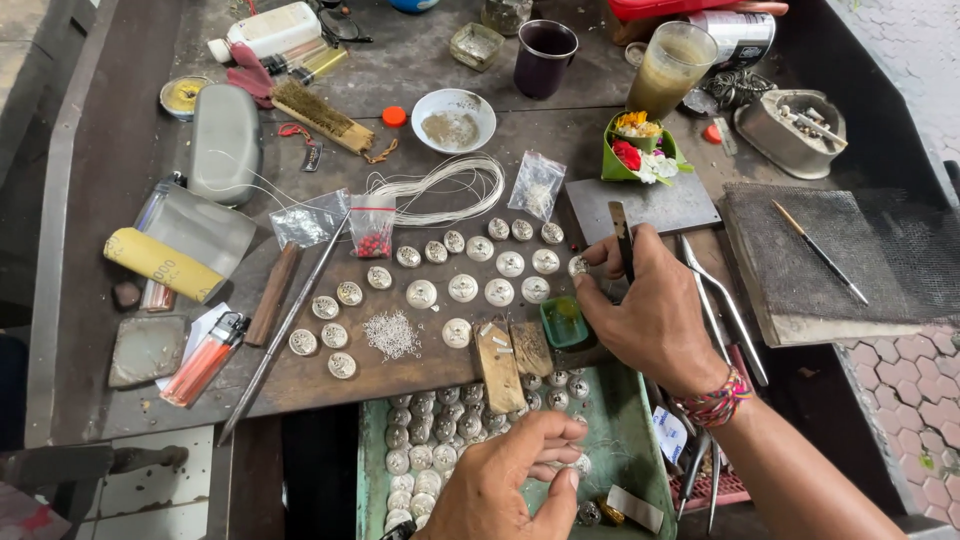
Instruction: Applying green enamel coating to the center of small silver jewelry pieces using a precision applicator tool.
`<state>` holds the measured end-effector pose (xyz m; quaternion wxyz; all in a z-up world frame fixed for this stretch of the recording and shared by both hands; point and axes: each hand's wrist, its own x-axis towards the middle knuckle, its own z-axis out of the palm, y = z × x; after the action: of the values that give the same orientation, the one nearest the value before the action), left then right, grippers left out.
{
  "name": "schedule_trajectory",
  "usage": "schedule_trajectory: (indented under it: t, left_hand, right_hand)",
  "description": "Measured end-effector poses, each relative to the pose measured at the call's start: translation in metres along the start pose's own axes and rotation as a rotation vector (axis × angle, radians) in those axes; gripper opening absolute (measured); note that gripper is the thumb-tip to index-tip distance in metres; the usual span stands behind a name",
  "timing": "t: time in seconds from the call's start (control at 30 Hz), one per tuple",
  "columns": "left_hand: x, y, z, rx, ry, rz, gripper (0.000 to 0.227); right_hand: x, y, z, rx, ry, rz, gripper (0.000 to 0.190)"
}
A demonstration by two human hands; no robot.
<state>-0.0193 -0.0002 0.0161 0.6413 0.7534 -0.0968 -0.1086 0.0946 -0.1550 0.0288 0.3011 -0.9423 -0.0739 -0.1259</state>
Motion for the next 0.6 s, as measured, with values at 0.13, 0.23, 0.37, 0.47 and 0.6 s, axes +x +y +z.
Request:
schedule_trajectory:
  t: [0.13, 0.23, 0.37, 0.47, 0.6]
  left_hand:
    - [-0.0002, -0.0009, 0.0011, 0.027, 0.032, 0.015, 0.027]
    - [0.0002, 0.0003, -0.0007, 0.034, 0.003, 0.010, 0.028]
    - [-0.0002, 0.0006, 0.0004, 0.042, 0.005, -0.003, 0.027]
    - [-0.0002, 0.0005, 0.0007, 0.063, 0.033, 0.004, 0.028]
    - [0.0003, 0.0005, -0.0003, 0.056, 0.018, 0.013, 0.028]
  right_hand:
    - [0.0033, -0.0015, 0.0040, -0.038, -0.014, 0.015, 0.023]
    - [0.0038, -0.0041, 0.0044, -0.091, -0.018, 0.026, 0.022]
    - [0.0042, -0.0057, 0.0034, -0.117, -0.026, 0.028, 0.021]
    - [0.0060, -0.0071, 0.0016, -0.122, -0.063, 0.119, 0.020]
    - [0.0065, -0.0060, 0.0015, -0.091, -0.063, 0.118, 0.022]
